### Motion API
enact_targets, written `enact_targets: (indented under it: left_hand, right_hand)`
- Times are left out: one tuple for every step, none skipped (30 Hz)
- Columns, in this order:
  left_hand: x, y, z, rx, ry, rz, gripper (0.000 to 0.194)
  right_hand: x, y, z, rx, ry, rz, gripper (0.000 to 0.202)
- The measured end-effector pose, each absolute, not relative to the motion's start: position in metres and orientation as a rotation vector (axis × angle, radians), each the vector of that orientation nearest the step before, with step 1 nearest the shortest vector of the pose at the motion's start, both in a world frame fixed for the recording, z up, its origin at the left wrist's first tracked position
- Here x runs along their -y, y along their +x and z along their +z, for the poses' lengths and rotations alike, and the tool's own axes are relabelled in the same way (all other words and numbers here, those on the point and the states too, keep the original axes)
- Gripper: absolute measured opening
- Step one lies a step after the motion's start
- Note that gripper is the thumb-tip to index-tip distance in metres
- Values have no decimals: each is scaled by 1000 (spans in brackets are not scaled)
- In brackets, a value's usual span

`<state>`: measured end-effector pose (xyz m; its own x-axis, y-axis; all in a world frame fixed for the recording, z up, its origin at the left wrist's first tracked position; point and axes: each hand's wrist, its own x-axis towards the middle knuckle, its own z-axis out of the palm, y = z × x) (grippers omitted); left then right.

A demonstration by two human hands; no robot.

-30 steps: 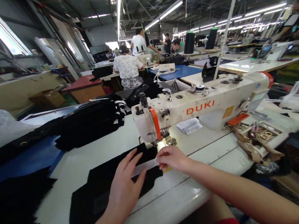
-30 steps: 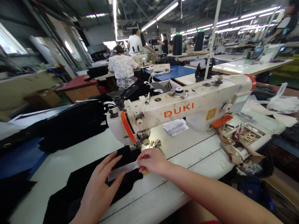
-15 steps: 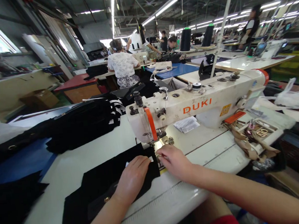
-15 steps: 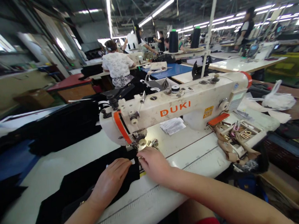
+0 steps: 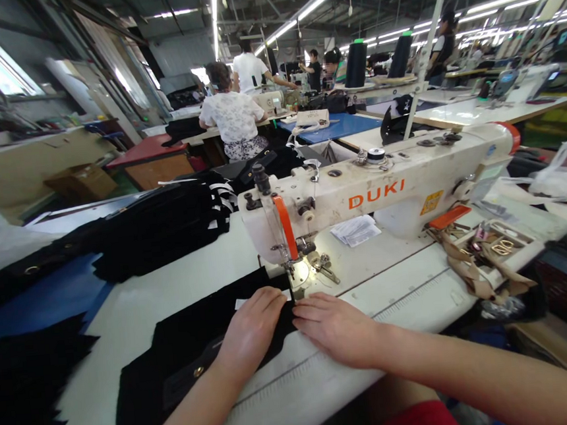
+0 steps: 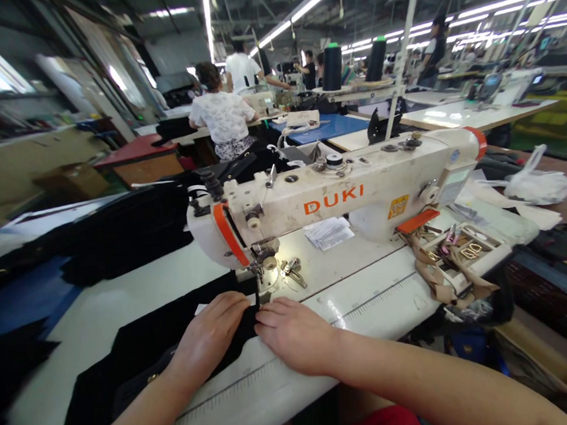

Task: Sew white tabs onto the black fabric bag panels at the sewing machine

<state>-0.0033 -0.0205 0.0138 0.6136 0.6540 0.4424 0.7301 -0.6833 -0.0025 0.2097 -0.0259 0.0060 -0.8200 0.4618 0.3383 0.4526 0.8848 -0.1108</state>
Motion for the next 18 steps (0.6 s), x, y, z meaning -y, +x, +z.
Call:
enact_targets:
  left_hand:
    - [20,-1,14,1138,-2654,-605,26]
    - [19,0,14,1131,-2656,-589,27]
    - [19,1,14,1130,-2657,-575,27]
    - [18,2,13,1132,-2656,-565,28]
    - [18,2,13,1131,-2653,-561,29]
    - [17,1,12,1123,-2650,-559,29]
    - [17,1,11,1110,-2645,-563,29]
    - [17,0,10,1089,-2639,-572,29]
    - [17,0,10,1067,-2632,-583,29]
    - [17,0,10,1049,-2626,-595,29]
    - [17,0,10,1038,-2621,-605,29]
    - [17,0,10,1035,-2618,-610,29]
    - [18,1,10,1036,-2613,-614,29]
    - [18,1,10,1038,-2609,-615,30]
    - [18,1,11,1042,-2603,-615,30]
    - [18,2,11,1045,-2599,-612,30]
    - [18,2,11,1046,-2597,-608,31]
    - [18,2,11,1047,-2597,-602,31]
  right_hand:
    - [26,210,7,2698,-676,40,22]
    - [26,210,8,2701,-676,46,22]
    - [27,210,8,2702,-676,55,22]
    - [27,211,9,2704,-677,64,22]
    - [27,211,9,2705,-675,71,22]
    - [26,211,9,2706,-674,78,23]
    - [26,211,9,2705,-673,84,23]
    - [26,211,8,2703,-672,89,23]
    - [26,211,8,2698,-674,93,23]
    - [26,211,7,2691,-677,94,23]
    - [26,211,6,2684,-679,93,23]
    - [26,211,6,2678,-680,92,23]
    - [26,211,5,2672,-681,89,23]
    - [26,211,4,2668,-681,87,23]
    - [26,211,3,2664,-680,88,23]
    - [26,211,3,2661,-678,89,23]
    - [26,211,2,2658,-674,91,23]
    - [26,211,2,2654,-669,95,22]
